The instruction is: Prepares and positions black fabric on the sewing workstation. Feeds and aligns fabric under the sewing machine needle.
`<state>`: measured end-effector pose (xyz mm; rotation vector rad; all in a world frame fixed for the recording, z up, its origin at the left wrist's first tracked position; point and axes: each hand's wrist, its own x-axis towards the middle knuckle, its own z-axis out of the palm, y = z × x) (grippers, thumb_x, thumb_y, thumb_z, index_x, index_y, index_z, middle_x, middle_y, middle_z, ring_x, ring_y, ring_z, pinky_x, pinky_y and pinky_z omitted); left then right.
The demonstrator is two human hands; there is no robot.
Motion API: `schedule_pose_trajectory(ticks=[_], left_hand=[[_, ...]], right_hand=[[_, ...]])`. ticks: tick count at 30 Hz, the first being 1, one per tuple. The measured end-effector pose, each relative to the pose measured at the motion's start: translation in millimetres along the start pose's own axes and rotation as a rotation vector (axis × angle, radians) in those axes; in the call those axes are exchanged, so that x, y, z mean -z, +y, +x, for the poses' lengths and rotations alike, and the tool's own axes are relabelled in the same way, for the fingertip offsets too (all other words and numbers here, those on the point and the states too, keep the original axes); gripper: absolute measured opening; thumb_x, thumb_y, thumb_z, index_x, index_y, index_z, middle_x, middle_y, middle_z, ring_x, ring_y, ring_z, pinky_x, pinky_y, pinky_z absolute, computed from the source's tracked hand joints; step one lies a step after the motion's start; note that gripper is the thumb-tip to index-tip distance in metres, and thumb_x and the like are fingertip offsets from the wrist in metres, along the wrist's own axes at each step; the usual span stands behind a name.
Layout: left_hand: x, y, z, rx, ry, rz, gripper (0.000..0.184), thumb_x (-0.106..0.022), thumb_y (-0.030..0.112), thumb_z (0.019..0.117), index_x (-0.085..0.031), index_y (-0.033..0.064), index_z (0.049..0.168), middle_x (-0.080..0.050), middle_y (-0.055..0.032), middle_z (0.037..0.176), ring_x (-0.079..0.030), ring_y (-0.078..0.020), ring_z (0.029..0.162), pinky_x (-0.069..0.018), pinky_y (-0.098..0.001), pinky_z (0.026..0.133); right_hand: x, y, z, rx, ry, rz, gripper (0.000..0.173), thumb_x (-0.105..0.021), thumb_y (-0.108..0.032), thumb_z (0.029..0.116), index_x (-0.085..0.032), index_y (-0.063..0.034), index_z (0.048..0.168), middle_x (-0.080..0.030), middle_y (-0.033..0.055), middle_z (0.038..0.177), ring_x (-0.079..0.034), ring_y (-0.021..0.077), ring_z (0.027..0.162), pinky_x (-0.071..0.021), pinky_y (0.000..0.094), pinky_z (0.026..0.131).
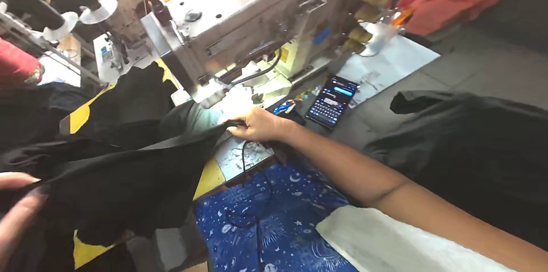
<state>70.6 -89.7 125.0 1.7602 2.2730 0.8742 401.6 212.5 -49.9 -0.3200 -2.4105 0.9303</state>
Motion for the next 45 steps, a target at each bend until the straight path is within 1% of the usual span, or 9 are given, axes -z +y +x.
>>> schedule_pose_trajectory(ticks=[6,10,15,18,22,27,34,39,45], left_hand=[[-47,-54,-20,0.014,-0.024,0.501,0.029,-0.059,0.019,0.0836,-0.067,-0.0039,0.1,-0.068,-0.026,0.099,-0.063,-0.0497,0.099,-0.0463,-0.0694,0.085],[-88,-36,-12,-0.035,-0.07,0.376,0.053,-0.063,0.035,0.0852,-0.064,0.0028,0.127,-0.066,-0.0187,0.132,-0.053,-0.0456,0.133,-0.0328,-0.0723,0.109],[-149,-20,23,-0.248,-0.078,0.397,0.047,-0.062,0.041,0.0927,-0.07,0.0106,0.127,-0.067,-0.012,0.135,-0.051,-0.041,0.138,-0.0291,-0.0749,0.109],[-163,-32,34,-0.3,-0.005,0.404,0.022,-0.059,0.018,0.098,-0.077,0.009,0.107,-0.072,-0.0134,0.123,-0.06,-0.0392,0.128,-0.0358,-0.0709,0.108],[-150,-30,31,-0.277,0.002,0.211,0.032,-0.056,0.031,0.1002,-0.074,0.0067,0.112,-0.072,-0.0106,0.122,-0.067,-0.0264,0.118,-0.0498,-0.0545,0.103],[-160,-40,29,-0.225,-0.054,0.461,0.021,-0.068,0.004,0.0874,-0.076,0.0045,0.106,-0.074,-0.0177,0.114,-0.067,-0.0426,0.115,-0.0346,-0.0758,0.106],[-82,-3,34,-0.325,0.171,-0.161,0.019,-0.067,0.027,0.0968,-0.068,0.0149,0.111,-0.068,0.0073,0.105,-0.064,-0.0016,0.095,-0.055,-0.0242,0.086],[-62,56,36,-0.491,0.147,-0.021,0.008,-0.069,0.014,0.0912,-0.077,0.013,0.092,-0.064,0.0023,0.087,-0.06,-0.0091,0.092,-0.047,-0.0356,0.095],[-80,102,27,-0.671,-0.118,-0.083,0.012,-0.064,0.021,0.0977,-0.075,0.0236,0.103,-0.061,0.0046,0.078,-0.06,-0.0074,0.081,-0.0465,-0.0407,0.098]], right_hand=[[-10,2,11,0.1,0.051,-0.104,0.027,-0.068,-0.019,0.0959,-0.078,-0.0161,0.121,-0.076,0.0062,0.114,-0.071,0.021,0.107,-0.0543,0.0445,0.096],[-12,-7,14,0.045,0.002,-0.138,0.021,-0.067,-0.02,0.0977,-0.08,-0.016,0.114,-0.078,0.009,0.104,-0.074,0.0263,0.096,-0.0573,0.0525,0.085],[-7,-17,17,0.034,-0.06,-0.131,0.021,-0.063,-0.019,0.1005,-0.079,-0.0096,0.11,-0.077,0.0099,0.098,-0.074,0.0239,0.093,-0.0572,0.0485,0.084],[-6,-16,16,0.067,-0.024,-0.159,0.019,-0.064,-0.019,0.0995,-0.079,-0.0101,0.106,-0.076,0.008,0.095,-0.073,0.0215,0.09,-0.0579,0.0453,0.081],[-12,-9,13,0.073,0.047,-0.134,0.02,-0.063,-0.019,0.0991,-0.08,-0.0115,0.105,-0.077,0.0053,0.097,-0.072,0.0171,0.093,-0.0577,0.0403,0.084],[-12,-11,16,0.078,0.045,-0.094,0.02,-0.063,-0.018,0.0995,-0.08,-0.0092,0.103,-0.077,0.0061,0.096,-0.072,0.0161,0.091,-0.0575,0.038,0.083],[-9,-3,17,0.053,0.075,-0.105,0.025,-0.068,-0.026,0.0959,-0.079,-0.0079,0.109,-0.077,0.0101,0.097,-0.072,0.0215,0.09,-0.0565,0.0448,0.084],[-4,-17,7,-0.062,-0.023,0.159,0.028,-0.07,-0.036,0.096,-0.079,-0.0098,0.094,-0.068,-0.0026,0.072,-0.059,0.0008,0.063,-0.0492,0.0242,0.059],[-1,-14,-15,0.061,-0.071,0.477,0.013,-0.069,-0.009,0.094,-0.077,-0.0011,0.1,-0.069,0.0011,0.09,-0.06,-0.0016,0.081,-0.0499,0.0142,0.071]])
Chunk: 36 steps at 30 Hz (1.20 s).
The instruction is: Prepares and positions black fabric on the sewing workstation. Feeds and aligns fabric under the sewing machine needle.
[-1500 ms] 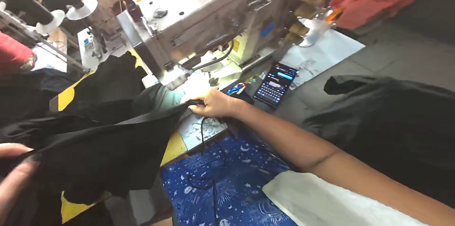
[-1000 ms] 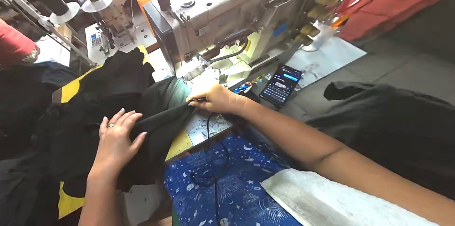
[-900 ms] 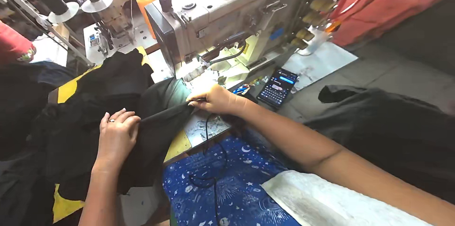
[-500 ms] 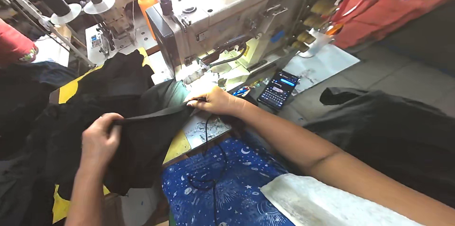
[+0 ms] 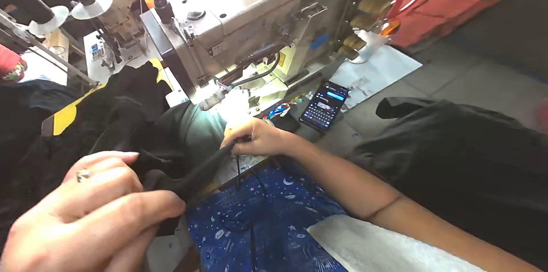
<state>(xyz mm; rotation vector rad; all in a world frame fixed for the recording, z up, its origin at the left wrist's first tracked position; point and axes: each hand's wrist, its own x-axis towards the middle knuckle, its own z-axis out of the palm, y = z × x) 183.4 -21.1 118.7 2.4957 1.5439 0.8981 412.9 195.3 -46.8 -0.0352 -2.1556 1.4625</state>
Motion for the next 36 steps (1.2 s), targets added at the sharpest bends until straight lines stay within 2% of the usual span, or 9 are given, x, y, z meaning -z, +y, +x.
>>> schedule_pose_trajectory(ticks=[9,14,18,22,25,27,29,32,36], left_hand=[[-4,-50,3,0.361,-0.177,0.71,0.029,-0.055,0.027,0.0962,-0.075,0.0062,0.097,-0.066,-0.0184,0.084,-0.065,-0.0422,0.083,-0.0422,-0.067,0.083],[12,-60,-19,0.323,-0.21,0.427,0.028,-0.06,0.034,0.0935,-0.077,0.0124,0.095,-0.068,-0.0052,0.079,-0.063,-0.0226,0.077,-0.0484,-0.0462,0.07],[21,-61,-18,0.425,-0.12,0.583,0.015,-0.062,0.008,0.0885,-0.071,-0.0028,0.094,-0.068,-0.0237,0.088,-0.065,-0.0452,0.09,-0.0468,-0.0625,0.083],[27,-58,-22,0.09,-0.138,-0.117,0.021,-0.071,0.027,0.0893,-0.061,0.013,0.077,-0.07,-0.0023,0.105,-0.058,-0.0236,0.126,-0.0403,-0.0501,0.115],[30,-60,-29,0.118,-0.185,-0.419,0.023,-0.073,0.019,0.0912,-0.055,0.01,0.08,-0.064,-0.0002,0.084,-0.067,-0.0123,0.091,-0.054,-0.0441,0.099],[32,-64,-30,0.211,-0.15,-0.131,0.02,-0.069,0.023,0.0961,-0.059,0.0058,0.092,-0.06,-0.0021,0.083,-0.059,-0.0061,0.078,-0.0512,-0.0259,0.076],[28,-71,-32,0.292,-0.102,0.27,0.016,-0.062,0.018,0.0948,-0.067,0.0026,0.098,-0.064,-0.0093,0.083,-0.06,-0.0153,0.075,-0.0497,-0.0321,0.068],[12,-66,-24,0.35,-0.026,0.556,0.018,-0.056,0.002,0.0921,-0.07,-0.0048,0.101,-0.068,-0.0251,0.087,-0.066,-0.0401,0.082,-0.0508,-0.0554,0.075],[9,-76,-28,0.173,0.002,0.339,0.019,-0.055,0.019,0.096,-0.061,0.0018,0.098,-0.066,-0.0158,0.102,-0.064,-0.0297,0.107,-0.0467,-0.051,0.1]], right_hand=[[-17,15,-20,-0.051,0.01,0.035,0.021,-0.067,-0.018,0.0991,-0.075,0.0011,0.097,-0.071,0.0061,0.098,-0.062,0.0022,0.092,-0.0505,0.0187,0.082],[-21,20,-25,-0.007,0.066,0.077,0.019,-0.067,-0.015,0.0992,-0.075,0.0015,0.096,-0.071,0.0061,0.097,-0.063,0.0024,0.092,-0.0513,0.0189,0.082],[-20,24,-29,-0.015,0.097,0.049,0.022,-0.067,-0.018,0.0996,-0.073,0.0016,0.094,-0.07,0.0045,0.093,-0.061,0.0001,0.088,-0.049,0.0169,0.079],[-21,24,-29,-0.039,0.071,-0.042,0.021,-0.064,-0.017,0.1007,-0.075,-0.0001,0.106,-0.073,0.0084,0.103,-0.066,0.0055,0.097,-0.0537,0.0216,0.088],[-24,18,-35,-0.004,0.066,-0.068,0.018,-0.066,-0.013,0.0987,-0.076,0.001,0.104,-0.074,0.0107,0.101,-0.068,0.0092,0.098,-0.0545,0.0236,0.089],[-27,17,-39,-0.001,0.052,-0.046,0.018,-0.068,-0.013,0.0974,-0.077,0.0018,0.101,-0.075,0.0112,0.101,-0.069,0.0098,0.097,-0.055,0.0243,0.09],[-32,22,-42,-0.022,0.056,-0.024,0.018,-0.069,-0.014,0.097,-0.077,0.002,0.101,-0.075,0.0113,0.103,-0.069,0.0098,0.1,-0.0547,0.0247,0.092],[-33,26,-39,-0.033,0.106,-0.044,0.019,-0.068,-0.015,0.0979,-0.076,0.0017,0.102,-0.075,0.0108,0.102,-0.069,0.008,0.097,-0.0544,0.0231,0.09],[-24,33,-27,-0.093,0.102,-0.101,0.021,-0.067,-0.019,0.0992,-0.077,-0.0013,0.102,-0.074,0.008,0.097,-0.066,0.0051,0.091,-0.0531,0.0218,0.084]])
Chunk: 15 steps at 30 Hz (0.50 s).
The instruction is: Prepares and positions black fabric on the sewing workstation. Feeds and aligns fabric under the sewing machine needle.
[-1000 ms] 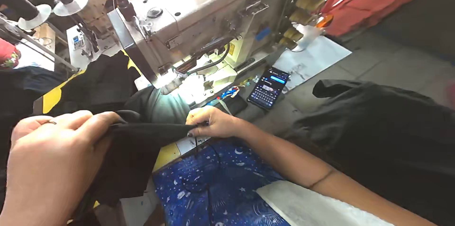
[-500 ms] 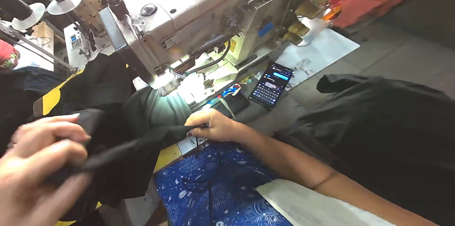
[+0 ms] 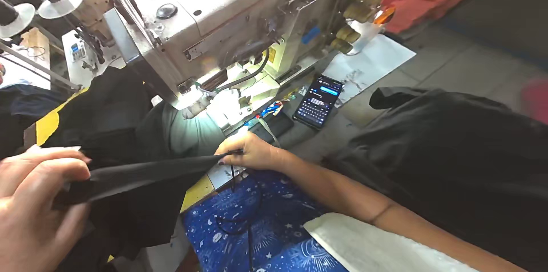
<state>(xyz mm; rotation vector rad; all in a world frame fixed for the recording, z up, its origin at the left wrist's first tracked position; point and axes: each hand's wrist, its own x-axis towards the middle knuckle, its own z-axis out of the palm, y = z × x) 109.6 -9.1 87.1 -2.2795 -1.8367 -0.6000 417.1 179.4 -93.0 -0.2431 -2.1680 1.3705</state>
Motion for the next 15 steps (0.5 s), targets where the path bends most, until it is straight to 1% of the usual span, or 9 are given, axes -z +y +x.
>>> schedule_pose_trajectory(ticks=[2,3,4,5,8,10,11,13,15], left_hand=[[2,6,2,0.01,-0.093,-0.267,0.017,-0.06,0.026,0.0979,-0.06,0.0096,0.098,-0.066,-0.0022,0.095,-0.066,-0.0112,0.103,-0.0479,-0.0425,0.106],[2,9,3,0.029,-0.113,-0.314,0.016,-0.063,0.027,0.0962,-0.06,0.0117,0.098,-0.066,0.0024,0.09,-0.066,-0.0035,0.093,-0.0539,-0.0325,0.096],[2,8,2,0.047,-0.103,-0.325,0.016,-0.065,0.024,0.095,-0.063,0.0089,0.098,-0.066,0.0006,0.087,-0.064,-0.0029,0.084,-0.0559,-0.0269,0.083],[2,4,0,0.067,-0.081,-0.246,0.017,-0.064,0.023,0.0959,-0.066,0.0065,0.1,-0.066,-0.0031,0.088,-0.064,-0.0061,0.082,-0.0546,-0.0261,0.078],[-2,-10,-4,0.139,0.006,0.194,0.023,-0.058,0.016,0.0977,-0.072,-0.0013,0.106,-0.068,-0.0232,0.098,-0.067,-0.0366,0.094,-0.0522,-0.0516,0.084],[-4,-12,-6,0.156,0.04,0.273,0.023,-0.057,0.011,0.094,-0.071,-0.0036,0.106,-0.068,-0.0268,0.099,-0.067,-0.0422,0.096,-0.0513,-0.0569,0.085],[-4,-14,-9,0.124,0.058,0.229,0.024,-0.057,0.013,0.0947,-0.07,-0.0022,0.106,-0.069,-0.0229,0.098,-0.068,-0.0373,0.097,-0.0509,-0.0542,0.088],[1,-5,-5,0.049,0.022,-0.081,0.02,-0.056,0.018,0.0963,-0.068,0.0019,0.1,-0.07,-0.0105,0.098,-0.065,-0.0208,0.108,-0.0447,-0.0457,0.106],[4,0,-4,0.031,-0.068,-0.432,0.014,-0.059,0.02,0.0997,-0.066,0.0081,0.104,-0.07,0.0002,0.099,-0.065,-0.0053,0.104,-0.0471,-0.0363,0.108]], right_hand=[[2,4,6,0.006,-0.009,0.009,0.018,-0.067,-0.016,0.0989,-0.077,-0.0019,0.103,-0.075,0.0072,0.099,-0.067,0.0047,0.092,-0.0542,0.0221,0.085],[3,4,8,0.01,-0.008,0.017,0.018,-0.067,-0.015,0.0986,-0.077,-0.0017,0.103,-0.075,0.0071,0.099,-0.067,0.0043,0.093,-0.0542,0.0217,0.085],[4,4,11,0.011,-0.002,0.021,0.018,-0.067,-0.015,0.0984,-0.077,-0.0014,0.103,-0.075,0.0072,0.099,-0.067,0.0039,0.093,-0.0538,0.0212,0.085],[5,3,13,0.013,0.007,0.017,0.018,-0.067,-0.016,0.0983,-0.077,-0.001,0.103,-0.074,0.0074,0.099,-0.067,0.0037,0.093,-0.0535,0.0207,0.085],[7,2,19,0.004,0.029,-0.021,0.019,-0.067,-0.018,0.0978,-0.076,-0.0008,0.099,-0.073,0.0071,0.095,-0.064,0.0038,0.087,-0.0514,0.0203,0.079],[6,-1,21,-0.002,0.036,-0.044,0.019,-0.067,-0.018,0.0974,-0.076,-0.0014,0.097,-0.072,0.0066,0.093,-0.064,0.0037,0.086,-0.0512,0.02,0.078],[6,-3,21,-0.008,0.034,-0.047,0.019,-0.067,-0.017,0.0977,-0.077,-0.0015,0.098,-0.072,0.0067,0.093,-0.064,0.0037,0.087,-0.0513,0.0198,0.079],[6,-5,20,-0.017,0.035,-0.039,0.019,-0.064,-0.015,0.098,-0.077,-0.0012,0.1,-0.072,0.0073,0.093,-0.064,0.0036,0.088,-0.051,0.0193,0.08],[5,-5,19,-0.007,0.044,-0.029,0.019,-0.063,-0.014,0.0981,-0.077,-0.0009,0.101,-0.071,0.0075,0.093,-0.064,0.0039,0.088,-0.0507,0.0193,0.08]])
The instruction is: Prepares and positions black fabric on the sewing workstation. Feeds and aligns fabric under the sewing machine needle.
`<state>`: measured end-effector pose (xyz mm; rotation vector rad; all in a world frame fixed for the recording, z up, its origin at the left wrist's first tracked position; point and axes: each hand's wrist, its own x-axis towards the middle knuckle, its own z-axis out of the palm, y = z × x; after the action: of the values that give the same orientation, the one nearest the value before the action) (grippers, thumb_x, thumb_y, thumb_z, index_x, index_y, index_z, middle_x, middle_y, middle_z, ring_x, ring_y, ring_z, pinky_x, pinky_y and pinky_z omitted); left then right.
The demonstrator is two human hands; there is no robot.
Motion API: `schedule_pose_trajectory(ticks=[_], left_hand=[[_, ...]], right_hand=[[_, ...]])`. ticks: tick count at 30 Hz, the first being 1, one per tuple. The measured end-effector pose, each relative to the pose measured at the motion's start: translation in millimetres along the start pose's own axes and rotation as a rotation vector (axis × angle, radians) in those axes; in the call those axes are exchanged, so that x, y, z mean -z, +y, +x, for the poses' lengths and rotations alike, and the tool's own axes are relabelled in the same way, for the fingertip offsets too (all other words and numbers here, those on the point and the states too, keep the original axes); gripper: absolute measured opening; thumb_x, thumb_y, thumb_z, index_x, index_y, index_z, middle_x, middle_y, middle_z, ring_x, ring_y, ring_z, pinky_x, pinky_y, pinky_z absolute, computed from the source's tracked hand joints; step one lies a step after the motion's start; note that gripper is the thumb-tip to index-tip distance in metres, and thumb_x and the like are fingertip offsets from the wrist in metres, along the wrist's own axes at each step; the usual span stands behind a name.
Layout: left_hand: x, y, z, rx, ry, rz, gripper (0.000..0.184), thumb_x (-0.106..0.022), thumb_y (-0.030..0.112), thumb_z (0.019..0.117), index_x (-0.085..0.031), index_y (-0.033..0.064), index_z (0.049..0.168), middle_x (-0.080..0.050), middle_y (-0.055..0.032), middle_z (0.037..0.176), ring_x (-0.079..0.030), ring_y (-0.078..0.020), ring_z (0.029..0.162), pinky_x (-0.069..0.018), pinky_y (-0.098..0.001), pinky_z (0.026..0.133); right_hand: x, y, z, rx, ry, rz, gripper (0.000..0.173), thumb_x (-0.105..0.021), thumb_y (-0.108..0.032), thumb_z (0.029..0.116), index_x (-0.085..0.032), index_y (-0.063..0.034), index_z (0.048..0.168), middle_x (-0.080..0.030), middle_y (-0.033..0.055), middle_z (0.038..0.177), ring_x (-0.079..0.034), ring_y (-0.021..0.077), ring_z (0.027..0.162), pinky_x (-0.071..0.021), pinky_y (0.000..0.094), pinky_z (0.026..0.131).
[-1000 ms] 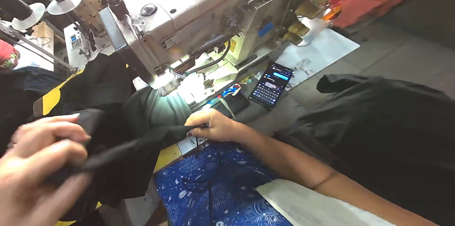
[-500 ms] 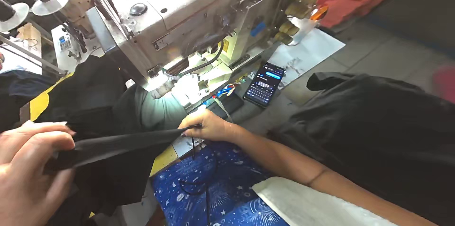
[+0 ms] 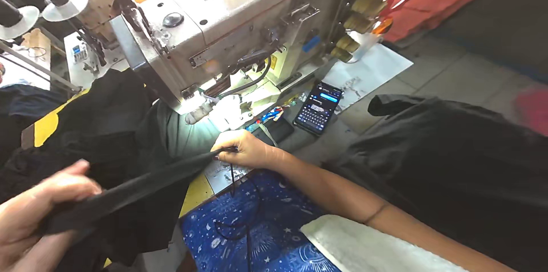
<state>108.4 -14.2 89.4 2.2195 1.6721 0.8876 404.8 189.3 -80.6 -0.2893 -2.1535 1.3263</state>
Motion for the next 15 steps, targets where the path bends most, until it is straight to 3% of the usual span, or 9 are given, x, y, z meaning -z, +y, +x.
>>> schedule_pose_trajectory(ticks=[1,2,3,5,6,8,11,13,15], left_hand=[[2,-5,-6,0.004,-0.008,-0.058,0.014,-0.062,0.019,0.0998,-0.067,0.0094,0.108,-0.07,0.0024,0.1,-0.066,-0.0027,0.099,-0.0537,-0.0311,0.099],[6,-13,-14,0.016,0.012,-0.019,0.016,-0.063,0.018,0.0987,-0.069,0.009,0.11,-0.07,0.0008,0.099,-0.065,-0.0037,0.092,-0.0549,-0.0259,0.087],[14,-19,-21,0.055,0.043,0.145,0.019,-0.063,0.019,0.0972,-0.07,0.0093,0.112,-0.07,-0.0021,0.099,-0.065,-0.007,0.091,-0.0537,-0.0247,0.082],[23,-22,-27,0.159,0.115,0.498,0.026,-0.057,0.013,0.0958,-0.071,-0.0009,0.112,-0.071,-0.0183,0.102,-0.069,-0.026,0.097,-0.054,-0.0416,0.088],[24,-23,-28,0.185,0.143,0.556,0.027,-0.053,0.009,0.0958,-0.07,-0.0053,0.112,-0.07,-0.0233,0.105,-0.068,-0.031,0.101,-0.0533,-0.0458,0.091],[26,-30,-37,0.174,0.165,0.427,0.029,-0.049,0.01,0.0981,-0.066,-0.0026,0.118,-0.068,-0.0169,0.113,-0.065,-0.0223,0.109,-0.0525,-0.0375,0.096],[22,-23,-32,0.111,0.095,0.023,0.021,-0.058,0.017,0.1021,-0.069,0.0093,0.119,-0.071,0.0,0.111,-0.066,-0.0058,0.103,-0.0547,-0.0239,0.092],[15,-11,-19,0.088,0.143,0.208,0.022,-0.062,0.016,0.0968,-0.074,0.009,0.113,-0.072,-0.0034,0.101,-0.066,-0.0099,0.096,-0.0528,-0.0257,0.087],[6,9,-2,0.159,0.182,0.48,0.028,-0.054,0.008,0.0941,-0.074,-0.002,0.111,-0.068,-0.0208,0.103,-0.064,-0.0294,0.101,-0.0495,-0.0433,0.091]], right_hand=[[0,0,0,0.006,0.004,0.003,0.019,-0.063,-0.014,0.0984,-0.077,-0.0011,0.102,-0.071,0.0069,0.092,-0.063,0.0034,0.087,-0.0505,0.0188,0.079],[0,-1,0,0.01,0.005,0.0,0.02,-0.063,-0.015,0.0988,-0.077,-0.0015,0.102,-0.071,0.0062,0.091,-0.063,0.0031,0.086,-0.0505,0.0188,0.079],[0,-2,0,0.019,0.008,-0.004,0.02,-0.064,-0.017,0.0992,-0.077,-0.0017,0.102,-0.071,0.0058,0.091,-0.063,0.003,0.086,-0.051,0.019,0.079],[0,-5,-1,0.034,0.01,-0.008,0.021,-0.065,-0.02,0.1,-0.077,-0.0023,0.102,-0.071,0.005,0.09,-0.064,0.0024,0.085,-0.0517,0.019,0.078],[0,-6,-1,0.032,0.002,-0.007,0.022,-0.065,-0.021,0.1001,-0.077,-0.0027,0.101,-0.071,0.0046,0.09,-0.063,0.0021,0.085,-0.0515,0.0188,0.078],[-2,-8,-3,0.029,-0.019,0.007,0.024,-0.066,-0.024,0.1004,-0.077,-0.0026,0.101,-0.07,0.0047,0.088,-0.062,0.0023,0.084,-0.0496,0.0182,0.076],[-4,-5,-11,0.033,-0.028,0.029,0.027,-0.067,-0.026,0.1001,-0.078,-0.002,0.102,-0.071,0.0059,0.088,-0.062,0.003,0.084,-0.0493,0.0191,0.077],[-3,-3,-12,-0.002,-0.026,0.013,0.025,-0.067,-0.025,0.0995,-0.078,-0.0026,0.1,-0.072,0.0051,0.09,-0.063,0.0014,0.085,-0.05,0.0188,0.077],[-2,-1,-9,-0.024,-0.031,-0.019,0.023,-0.068,-0.024,0.0982,-0.077,-0.003,0.097,-0.073,0.0048,0.091,-0.063,0.0012,0.085,-0.0504,0.0191,0.077]])
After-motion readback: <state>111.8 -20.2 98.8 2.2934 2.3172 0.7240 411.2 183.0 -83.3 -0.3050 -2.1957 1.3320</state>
